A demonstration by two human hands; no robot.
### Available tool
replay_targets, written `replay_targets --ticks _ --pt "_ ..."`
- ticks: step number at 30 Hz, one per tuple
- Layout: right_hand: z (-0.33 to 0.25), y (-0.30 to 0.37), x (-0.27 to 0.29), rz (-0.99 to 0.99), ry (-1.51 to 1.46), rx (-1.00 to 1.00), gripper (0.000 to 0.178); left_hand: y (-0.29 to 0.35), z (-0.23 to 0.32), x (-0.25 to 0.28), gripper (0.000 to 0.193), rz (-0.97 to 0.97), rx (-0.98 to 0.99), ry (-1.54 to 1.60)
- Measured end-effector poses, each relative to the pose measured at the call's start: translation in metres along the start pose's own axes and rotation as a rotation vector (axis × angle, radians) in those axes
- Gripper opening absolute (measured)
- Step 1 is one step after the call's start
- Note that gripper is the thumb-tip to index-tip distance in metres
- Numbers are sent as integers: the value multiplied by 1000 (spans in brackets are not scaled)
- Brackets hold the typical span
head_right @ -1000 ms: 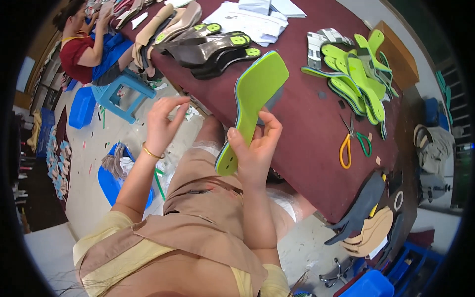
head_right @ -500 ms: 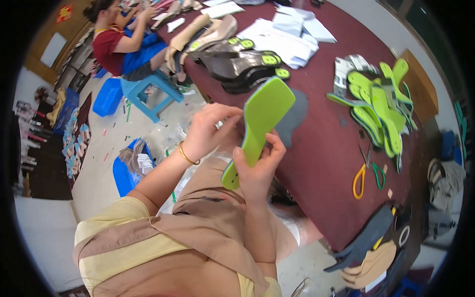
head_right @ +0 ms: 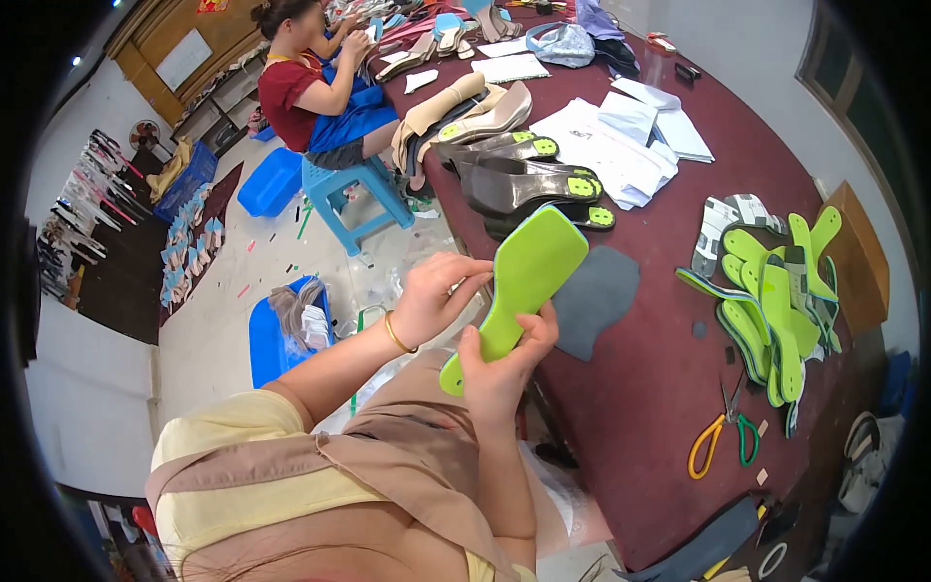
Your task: Assembling shoe components by trimming and attaching green insoles to brown leather shoe uppers.
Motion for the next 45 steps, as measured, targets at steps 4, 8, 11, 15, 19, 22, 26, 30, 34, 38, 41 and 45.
replay_targets --ticks 4,8,11,15,19,22,26,30,34,38,41,45 --pt "5 -1 12 32 166 61 55 0 -2 -16 12 -82 3 19" --pt "5 1 16 44 251 80 55 0 0 -21 12 -54 -21 91" --pt "4 2 15 64 251 107 53 -1 -1 -19 12 -61 -34 107" --pt "-3 4 8 42 320 158 52 3 -6 -13 13 -42 -24 106" --pt "-6 9 -1 31 361 161 52 9 -5 -8 12 -13 12 100" --pt "-9 16 -4 44 481 180 57 16 -4 -7 11 16 32 102" --pt "7 25 3 54 252 33 54 26 -18 -19 9 -86 182 182" --pt "2 34 5 -48 -137 -69 55 77 -119 -43 13 -35 545 51" --pt "-12 23 33 76 -678 -341 56 162 -208 -17 28 -371 777 -343" --pt "-7 24 77 196 -533 -334 47 235 -223 27 39 -583 918 -528" --pt "-5 33 87 219 -540 -409 48 282 -232 36 48 -1031 937 -584" --pt "-11 39 80 179 -616 -439 50 295 -195 1 42 -1768 590 -167"
Point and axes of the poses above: each hand's wrist, its own y-axis away from the middle knuckle, its own x-axis out of the back of the hand, z = x × y, the point moved 2 cm from there along -y, towards the middle knuckle, and after that the axes turned 2 degrees about -x, right-handed, at the moved point
